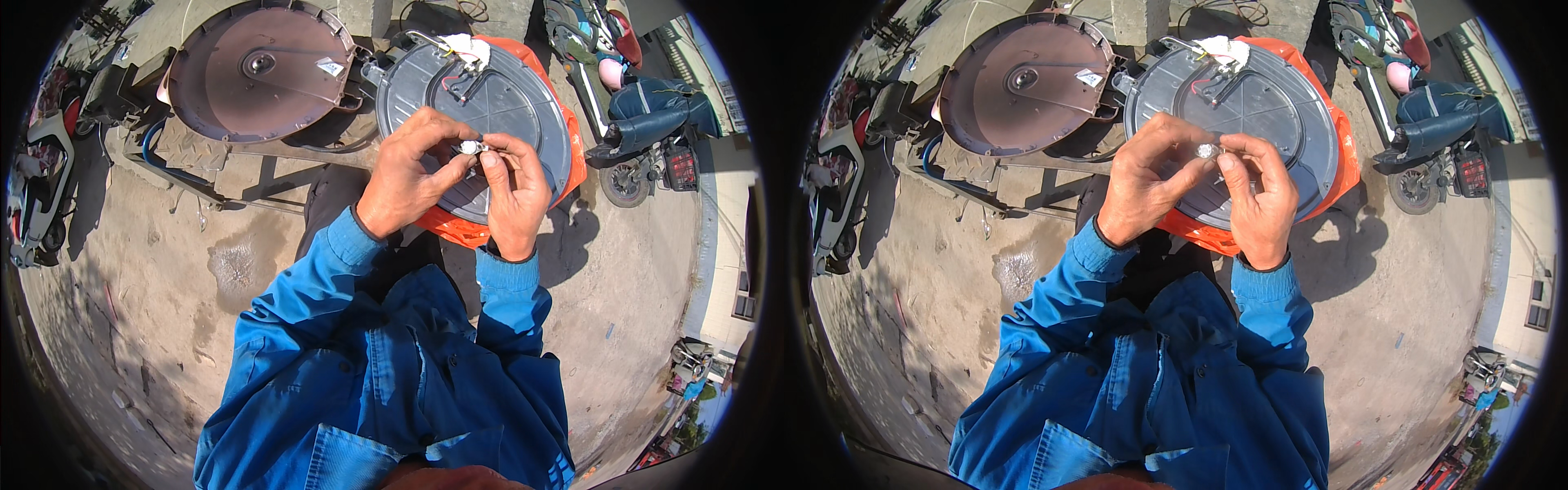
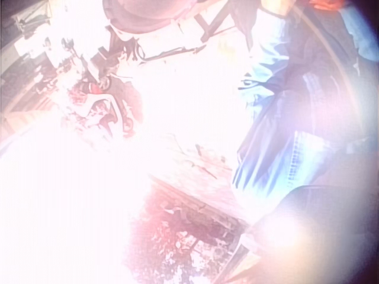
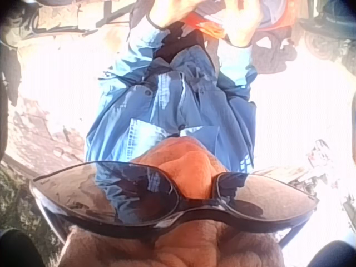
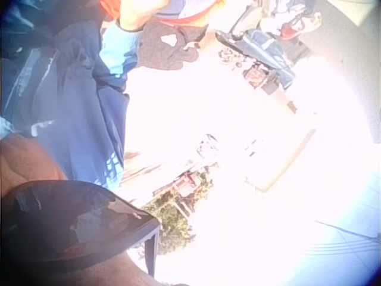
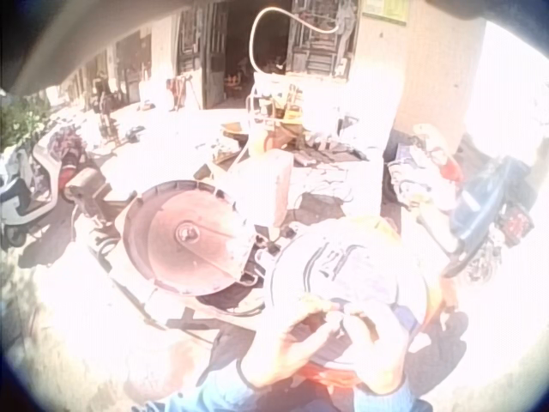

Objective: The person holds a small cylindrical electrical component and repeatedly twists and adjusts it with both hands over a disassembled motor housing. The person occasionally repositions the component and continues manipulating it without using any visible tools.

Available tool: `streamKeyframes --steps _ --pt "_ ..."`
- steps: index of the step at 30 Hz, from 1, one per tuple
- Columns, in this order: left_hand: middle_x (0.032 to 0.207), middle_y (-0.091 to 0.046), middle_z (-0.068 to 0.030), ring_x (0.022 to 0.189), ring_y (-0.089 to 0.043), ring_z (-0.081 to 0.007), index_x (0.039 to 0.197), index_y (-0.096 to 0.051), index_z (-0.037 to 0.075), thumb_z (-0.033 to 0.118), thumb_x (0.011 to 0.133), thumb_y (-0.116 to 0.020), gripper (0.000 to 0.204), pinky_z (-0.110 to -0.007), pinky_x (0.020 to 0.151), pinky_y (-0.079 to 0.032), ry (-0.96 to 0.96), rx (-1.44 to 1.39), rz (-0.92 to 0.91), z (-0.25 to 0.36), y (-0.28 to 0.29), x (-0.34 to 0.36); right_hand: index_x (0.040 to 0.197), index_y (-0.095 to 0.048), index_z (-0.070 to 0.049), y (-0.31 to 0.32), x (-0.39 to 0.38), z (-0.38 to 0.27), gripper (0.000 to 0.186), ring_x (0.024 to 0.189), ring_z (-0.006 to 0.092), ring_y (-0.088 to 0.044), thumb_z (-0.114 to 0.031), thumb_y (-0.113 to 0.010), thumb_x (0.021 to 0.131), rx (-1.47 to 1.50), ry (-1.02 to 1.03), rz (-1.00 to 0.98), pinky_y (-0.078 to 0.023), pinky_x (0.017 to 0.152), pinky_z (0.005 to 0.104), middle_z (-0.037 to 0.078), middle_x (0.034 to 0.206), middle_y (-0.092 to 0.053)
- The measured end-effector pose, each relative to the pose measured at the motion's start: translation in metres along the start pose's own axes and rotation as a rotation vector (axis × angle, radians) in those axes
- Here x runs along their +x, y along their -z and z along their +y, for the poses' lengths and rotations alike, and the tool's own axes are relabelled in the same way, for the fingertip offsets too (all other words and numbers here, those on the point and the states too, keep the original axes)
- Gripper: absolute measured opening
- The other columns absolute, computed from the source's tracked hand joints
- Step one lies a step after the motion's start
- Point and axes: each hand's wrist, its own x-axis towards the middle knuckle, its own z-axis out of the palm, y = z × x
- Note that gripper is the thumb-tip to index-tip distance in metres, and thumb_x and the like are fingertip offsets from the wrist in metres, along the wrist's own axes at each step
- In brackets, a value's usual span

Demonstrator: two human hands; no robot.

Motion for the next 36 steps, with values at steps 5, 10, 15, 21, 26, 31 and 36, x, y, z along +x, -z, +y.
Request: streamKeyframes --steps 5,10,15,21,26,31,36 --pt "0.111 -0.070 -0.0058 0.097 -0.071 -0.0143 0.127 -0.077 0.002 -0.002 0.096 -0.084 0.032 -0.029 0.087 -0.061 0.101 -0.154 -0.027 0.000 0.003 -0.001 0.130 -0.074 -0.001 0.001 0.003 0.000 0.024 0.104 0.0164 -0.073 -0.006 -0.077 0.107 -0.051 0.092 -0.029 -0.059 0.090 0.0310 0.008 0.120 -0.074" --pt "0.111 -0.070 -0.0012 0.105 -0.067 -0.0100 0.131 -0.075 0.000 -0.002 0.101 -0.081 0.031 -0.029 0.098 -0.059 0.249 -0.479 -0.078 -0.002 0.010 0.003 0.130 -0.075 -0.001 0.001 0.004 0.001 0.029 0.104 0.0185 -0.073 -0.004 -0.081 0.102 -0.083 0.128 -0.039 -0.060 0.088 0.0325 0.009 0.122 -0.074" --pt "0.118 -0.075 -0.0048 0.108 -0.068 -0.0110 0.133 -0.073 -0.003 -0.002 0.102 -0.081 0.033 -0.031 0.103 -0.059 0.270 -0.513 -0.126 0.000 0.016 0.005 0.128 -0.076 -0.001 0.000 0.004 0.001 0.031 0.102 0.0187 -0.073 -0.004 -0.085 0.099 -0.092 0.167 -0.033 -0.060 0.087 0.0325 0.009 0.121 -0.074" --pt "0.121 -0.079 -0.0086 0.111 -0.073 -0.0138 0.133 -0.074 -0.004 0.002 0.101 -0.084 0.034 -0.032 0.105 -0.060 0.285 -0.515 -0.187 -0.003 0.023 0.009 0.128 -0.077 -0.001 -0.001 0.004 0.000 0.032 0.099 0.0187 -0.072 -0.002 -0.086 0.097 -0.112 0.216 -0.034 -0.059 0.083 0.0327 0.009 0.119 -0.074" --pt "0.118 -0.081 -0.0091 0.110 -0.076 -0.0153 0.133 -0.075 -0.005 0.006 0.099 -0.087 0.037 -0.033 0.103 -0.062 0.322 -0.504 -0.228 -0.002 0.026 0.011 0.128 -0.077 -0.002 0.001 0.005 -0.004 0.035 0.096 0.0191 -0.070 0.002 -0.085 0.094 -0.184 0.290 -0.036 -0.058 0.082 0.0322 0.009 0.116 -0.073" --pt "0.118 -0.082 -0.0100 0.111 -0.077 -0.0157 0.134 -0.075 -0.004 0.008 0.099 -0.087 0.039 -0.033 0.103 -0.062 0.329 -0.492 -0.245 -0.002 0.027 0.012 0.127 -0.078 -0.003 0.001 0.005 -0.006 0.036 0.096 0.0192 -0.070 0.004 -0.085 0.093 -0.215 0.327 -0.037 -0.058 0.081 0.0321 0.009 0.114 -0.073" --pt "0.118 -0.082 -0.0097 0.111 -0.077 -0.0157 0.135 -0.075 -0.004 0.008 0.100 -0.087 0.039 -0.033 0.103 -0.062 0.325 -0.495 -0.233 0.000 0.027 0.013 0.124 -0.078 -0.001 -0.001 0.003 -0.005 0.032 0.096 0.0187 -0.072 0.005 -0.085 0.094 -0.187 0.322 -0.022 -0.059 0.080 0.0314 0.009 0.114 -0.073"
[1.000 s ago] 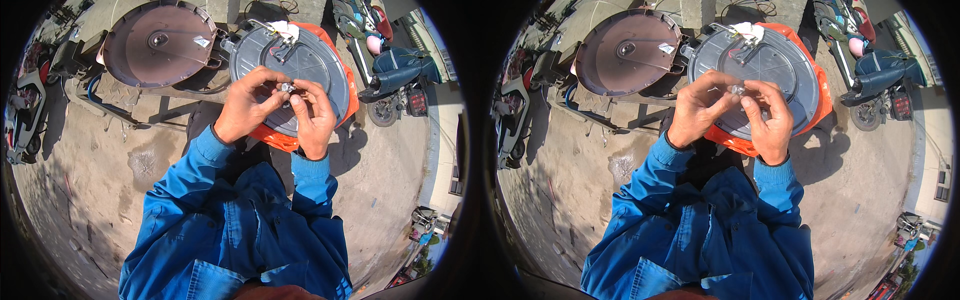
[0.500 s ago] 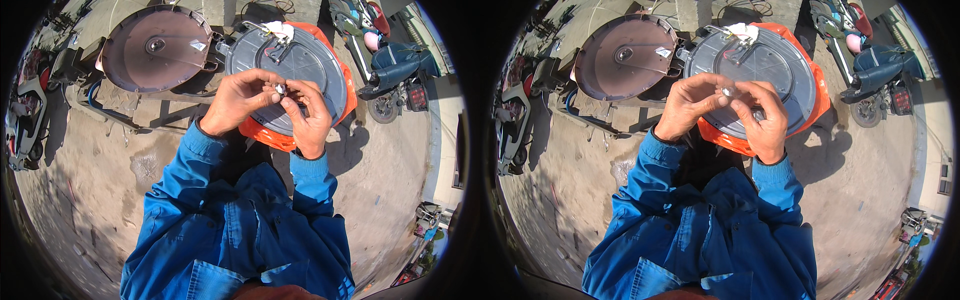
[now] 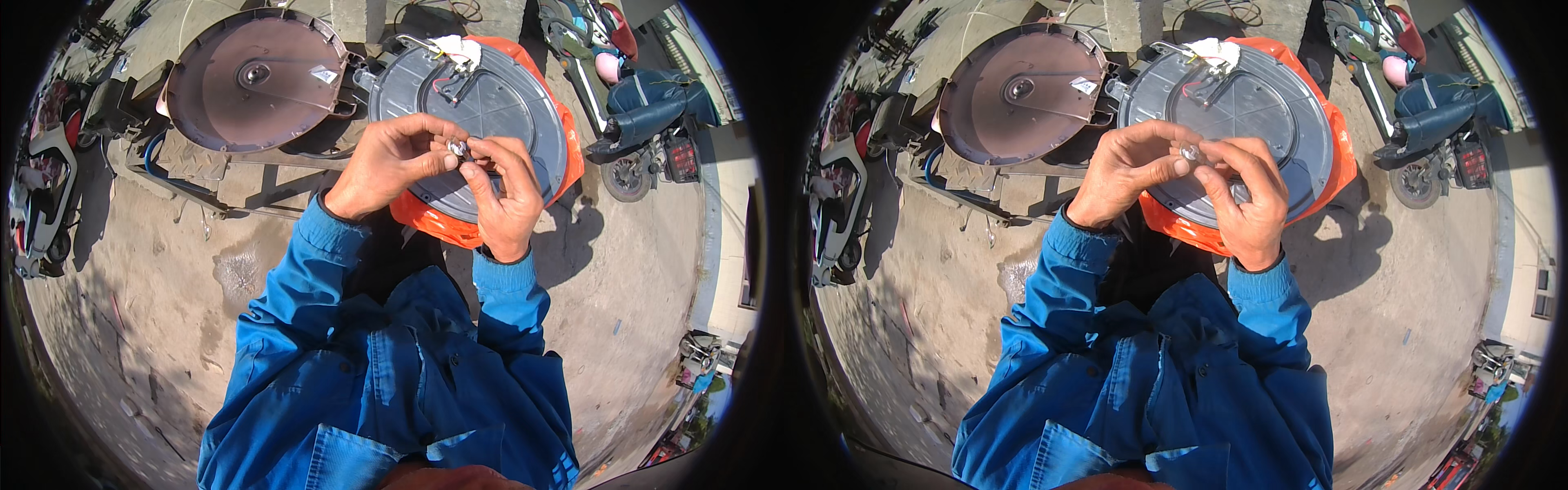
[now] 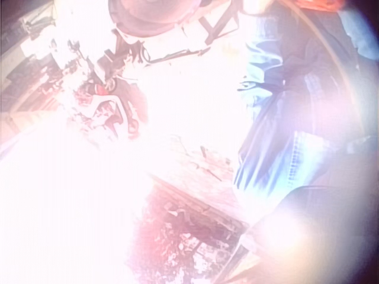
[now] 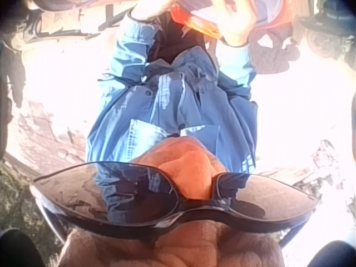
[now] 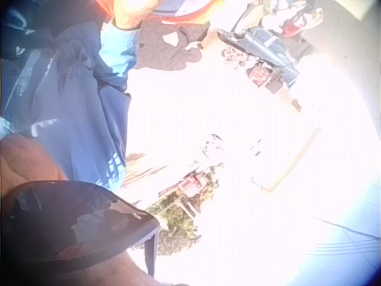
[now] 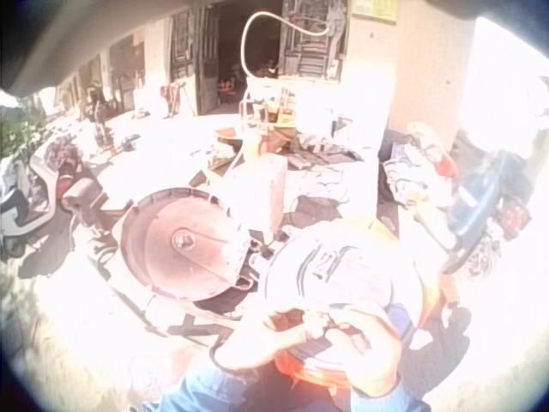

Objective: The person holds a small cylindrical electrical component and repeatedly twists and adjusts it with both hands over a disassembled motor housing. The person occasionally repositions the component and continues manipulating it without using any visible tools.

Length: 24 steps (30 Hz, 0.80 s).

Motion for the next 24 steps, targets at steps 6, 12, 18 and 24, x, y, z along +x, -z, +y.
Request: streamKeyframes --steps 6,12,18,24 --pt "0.116 -0.081 -0.0090 0.111 -0.077 -0.0155 0.135 -0.075 -0.004 0.006 0.100 -0.086 0.038 -0.032 0.104 -0.062 0.019 -0.016 0.004 0.0017 -0.0004 -0.0003 0.119 -0.078 0.000 -0.0002 -0.0008 0.0005 0.026 0.089 0.0174 -0.072 0.006 -0.084 0.095 0.002 -0.024 0.015 -0.059 0.078 0.0305 0.009 0.112 -0.074" --pt "0.113 -0.081 -0.0077 0.108 -0.076 -0.0146 0.134 -0.074 -0.004 0.004 0.099 -0.086 0.038 -0.031 0.103 -0.061 0.025 -0.028 0.015 0.0003 0.0009 -0.0006 0.117 -0.077 0.000 -0.0004 -0.0010 -0.0001 0.025 0.088 0.0170 -0.072 0.006 -0.085 0.094 -0.024 -0.047 0.008 -0.059 0.077 0.0304 0.009 0.110 -0.074" --pt "0.118 -0.082 -0.0064 0.113 -0.076 -0.0163 0.131 -0.077 0.001 0.004 0.098 -0.088 0.035 -0.036 0.108 -0.060 0.057 -0.072 -0.011 -0.0008 0.0062 -0.0002 0.114 -0.077 0.000 -0.0007 -0.0011 0.0008 0.023 0.088 0.0169 -0.072 0.006 -0.085 0.093 -0.019 -0.028 0.025 -0.058 0.076 0.0308 0.009 0.108 -0.074" --pt "0.118 -0.081 -0.0073 0.113 -0.076 -0.0171 0.130 -0.077 0.001 0.002 0.097 -0.087 0.035 -0.037 0.107 -0.061 0.060 -0.076 -0.017 -0.0020 0.0070 -0.0005 0.113 -0.077 0.000 0.0000 -0.0010 0.0008 0.022 0.088 0.0170 -0.072 0.006 -0.086 0.093 -0.030 -0.024 0.020 -0.058 0.075 0.0308 0.009 0.107 -0.073"
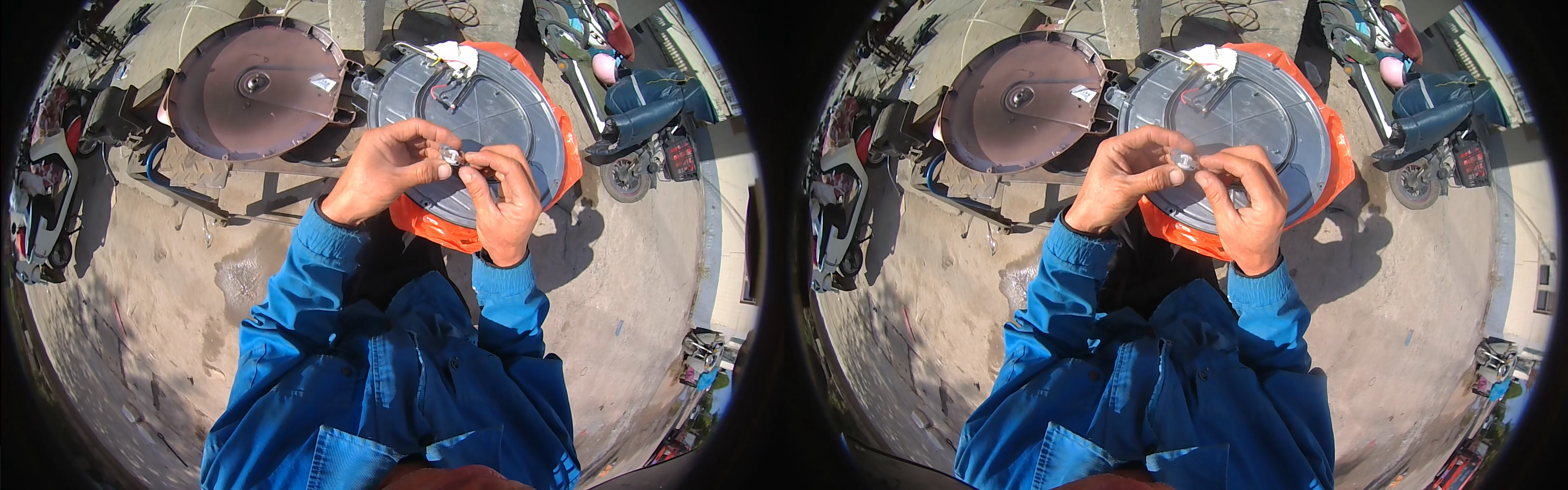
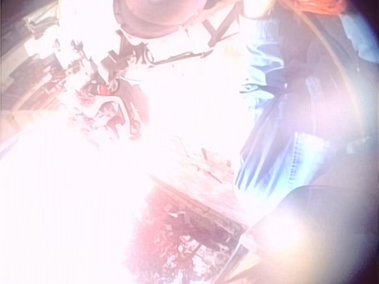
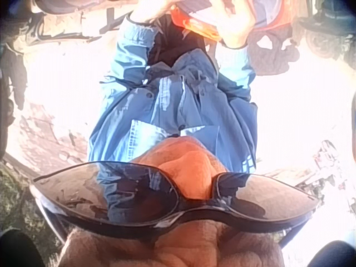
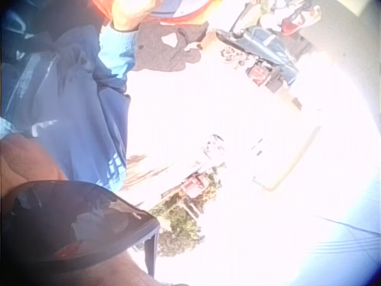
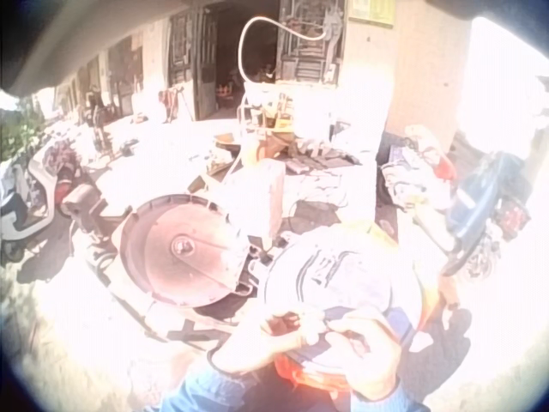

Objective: The person holds a small cylindrical electrical component and repeatedly twists and adjusts it with both hands over a disassembled motor housing. The person occasionally repositions the component and continues manipulating it without using any visible tools.

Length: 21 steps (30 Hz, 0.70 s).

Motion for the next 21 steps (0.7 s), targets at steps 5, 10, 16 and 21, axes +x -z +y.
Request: streamKeyframes --steps 5,10,16,21 --pt "0.119 -0.081 -0.0084 0.112 -0.077 -0.0179 0.129 -0.077 0.001 0.000 0.096 -0.087 0.034 -0.037 0.106 -0.061 0.008 0.001 -0.007 0.0009 -0.0003 -0.0001 0.113 -0.077 0.000 -0.0002 0.0004 -0.0010 0.022 0.087 0.0171 -0.071 0.006 -0.086 0.093 -0.001 0.012 0.006 -0.058 0.075 0.0309 0.009 0.106 -0.074" --pt "0.119 -0.081 -0.0074 0.112 -0.076 -0.0178 0.128 -0.076 0.001 0.000 0.095 -0.088 0.035 -0.037 0.105 -0.061 0.035 -0.005 -0.003 0.0008 -0.0003 -0.0006 0.112 -0.076 0.000 -0.0016 0.0005 -0.0007 0.021 0.086 0.0179 -0.071 0.006 -0.085 0.094 0.001 0.017 0.015 -0.058 0.074 0.0314 0.009 0.106 -0.074" --pt "0.118 -0.080 -0.0071 0.113 -0.075 -0.0172 0.129 -0.076 0.001 0.000 0.096 -0.088 0.035 -0.036 0.105 -0.061 0.043 0.021 -0.010 0.0016 0.0000 -0.0002 0.111 -0.076 0.000 -0.0012 0.0005 -0.0006 0.019 0.085 0.0182 -0.071 0.005 -0.085 0.095 -0.015 0.026 0.014 -0.057 0.073 0.0318 0.010 0.105 -0.074" --pt "0.118 -0.080 -0.0074 0.113 -0.075 -0.0174 0.129 -0.076 0.000 0.001 0.096 -0.088 0.036 -0.036 0.105 -0.061 0.060 0.007 -0.012 0.0030 -0.0005 -0.0010 0.111 -0.076 0.000 -0.0018 0.0009 -0.0018 0.018 0.085 0.0177 -0.071 0.004 -0.085 0.095 -0.020 0.014 0.020 -0.057 0.073 0.0316 0.009 0.105 -0.074"
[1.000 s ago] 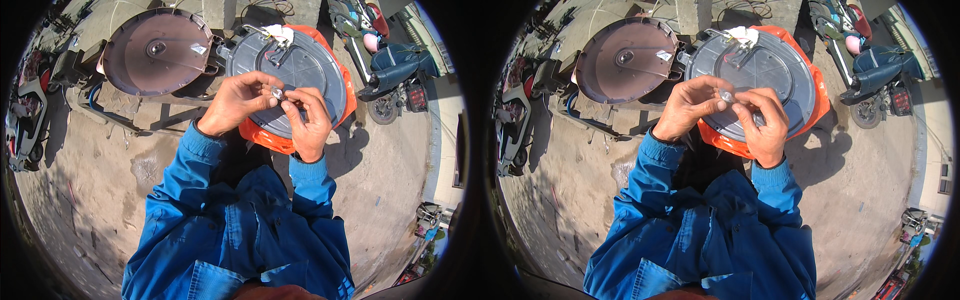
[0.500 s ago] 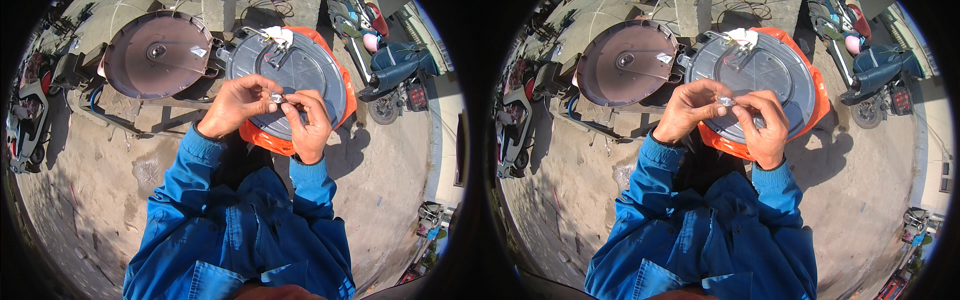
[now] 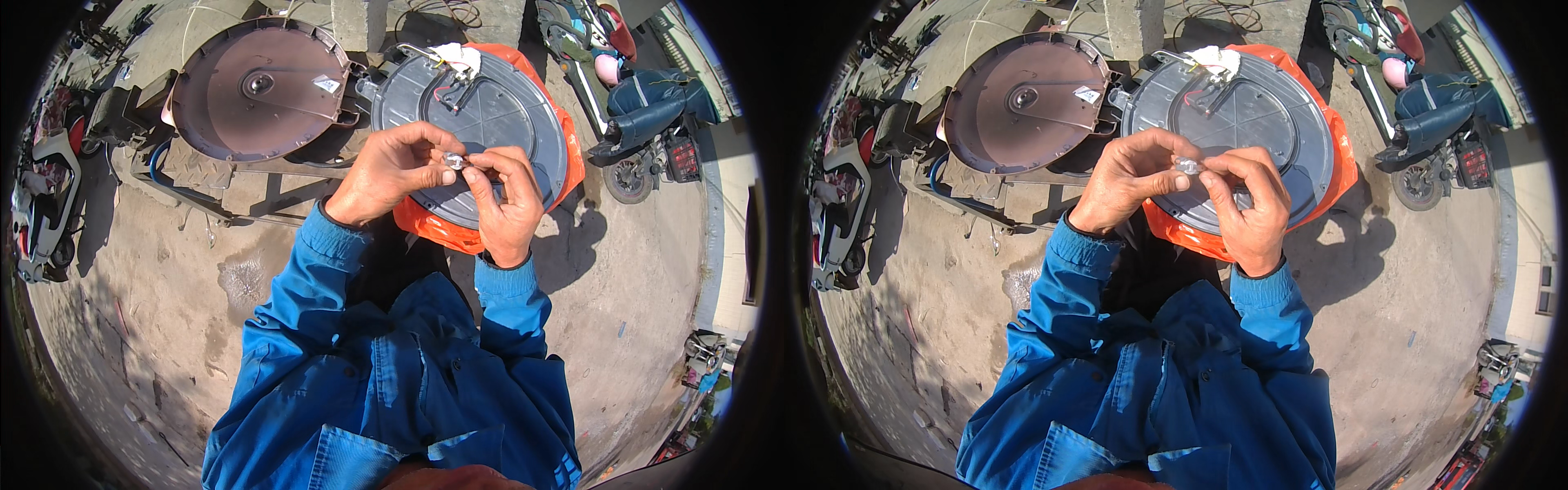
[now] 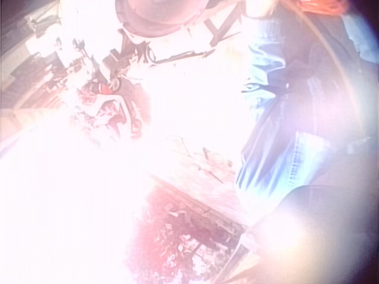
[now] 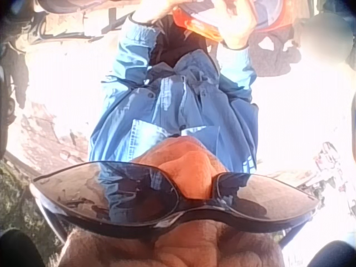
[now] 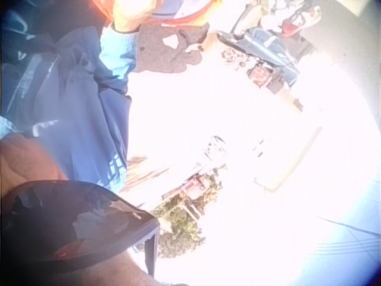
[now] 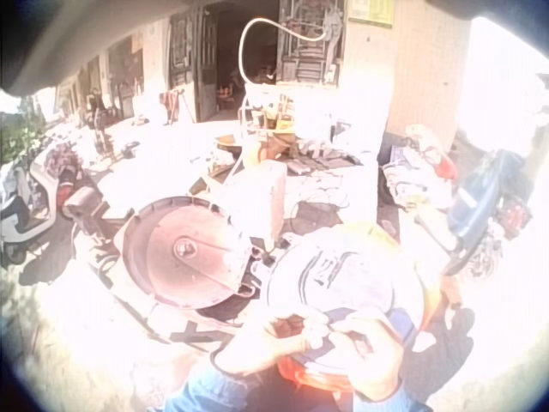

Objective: The person holds a small cylindrical electrical component and repeatedly twists and adjusts it with both hands over a disassembled motor housing. The person occasionally repositions the component and continues manipulating it without using any visible tools.

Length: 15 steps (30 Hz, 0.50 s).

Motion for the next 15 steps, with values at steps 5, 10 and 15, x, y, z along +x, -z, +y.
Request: streamKeyframes --steps 5,10,15 --pt "0.116 -0.079 -0.0069 0.111 -0.075 -0.0171 0.129 -0.076 0.000 0.001 0.096 -0.088 0.035 -0.036 0.103 -0.061 -0.015 -0.005 -0.012 0.0008 -0.0004 0.0007 0.111 -0.075 0.001 0.0012 0.0017 -0.0017 0.018 0.085 0.0173 -0.071 0.004 -0.084 0.096 -0.026 0.016 -0.025 -0.057 0.073 0.0311 0.009 0.105 -0.073" --pt "0.115 -0.078 -0.0057 0.109 -0.074 -0.0159 0.129 -0.075 0.000 0.001 0.097 -0.088 0.035 -0.034 0.102 -0.061 -0.028 -0.014 -0.014 -0.0004 -0.0018 0.0007 0.110 -0.075 0.001 0.0009 0.0013 -0.0018 0.016 0.085 0.0173 -0.070 0.005 -0.083 0.096 -0.006 -0.005 -0.033 -0.057 0.074 0.0310 0.009 0.104 -0.073" --pt "0.114 -0.076 -0.0039 0.108 -0.072 -0.0135 0.128 -0.073 0.000 0.003 0.097 -0.088 0.035 -0.032 0.100 -0.060 -0.018 -0.013 -0.021 -0.0019 -0.0029 -0.0001 0.108 -0.073 0.002 0.0012 -0.0001 -0.0008 0.013 0.086 0.0168 -0.070 0.004 -0.080 0.098 0.070 -0.089 -0.048 -0.057 0.076 0.0312 0.009 0.103 -0.071"
